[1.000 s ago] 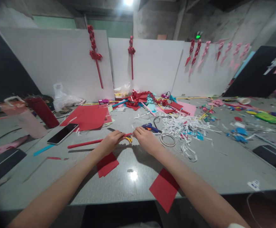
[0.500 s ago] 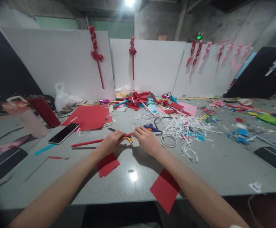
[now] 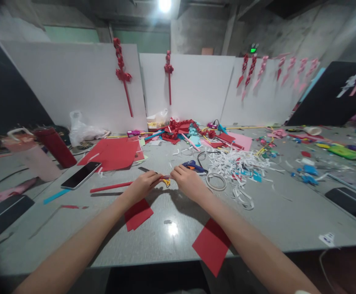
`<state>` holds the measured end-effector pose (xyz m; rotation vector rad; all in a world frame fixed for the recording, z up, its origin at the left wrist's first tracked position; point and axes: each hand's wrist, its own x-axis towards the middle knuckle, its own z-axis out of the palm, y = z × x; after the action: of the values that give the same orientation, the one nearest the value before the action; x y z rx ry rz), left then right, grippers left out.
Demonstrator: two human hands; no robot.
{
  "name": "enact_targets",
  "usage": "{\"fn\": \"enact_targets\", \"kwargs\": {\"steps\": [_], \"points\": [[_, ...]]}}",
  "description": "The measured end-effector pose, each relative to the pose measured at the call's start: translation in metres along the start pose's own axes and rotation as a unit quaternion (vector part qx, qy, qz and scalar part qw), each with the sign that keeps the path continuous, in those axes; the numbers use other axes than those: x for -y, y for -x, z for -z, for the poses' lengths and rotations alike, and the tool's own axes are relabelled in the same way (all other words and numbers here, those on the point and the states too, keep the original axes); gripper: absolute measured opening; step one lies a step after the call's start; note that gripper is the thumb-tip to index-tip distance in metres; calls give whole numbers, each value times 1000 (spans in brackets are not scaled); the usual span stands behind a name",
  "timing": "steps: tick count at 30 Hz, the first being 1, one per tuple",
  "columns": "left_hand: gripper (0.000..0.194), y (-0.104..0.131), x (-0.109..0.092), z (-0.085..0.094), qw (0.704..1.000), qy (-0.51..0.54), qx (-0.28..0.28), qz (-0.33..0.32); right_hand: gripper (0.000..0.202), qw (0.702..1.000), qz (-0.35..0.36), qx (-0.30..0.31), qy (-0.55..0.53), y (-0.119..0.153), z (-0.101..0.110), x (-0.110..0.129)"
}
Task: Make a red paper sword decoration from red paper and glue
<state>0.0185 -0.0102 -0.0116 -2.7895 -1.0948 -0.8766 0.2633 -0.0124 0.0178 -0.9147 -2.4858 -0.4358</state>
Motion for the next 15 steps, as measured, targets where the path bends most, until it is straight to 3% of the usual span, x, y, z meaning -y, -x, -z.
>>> {"fn": "enact_targets", "kwargs": {"steps": [15], "points": [[24,-1,0,2,1000,-23,19,-4,6,999,2,26,47,-1,1,0]]}}
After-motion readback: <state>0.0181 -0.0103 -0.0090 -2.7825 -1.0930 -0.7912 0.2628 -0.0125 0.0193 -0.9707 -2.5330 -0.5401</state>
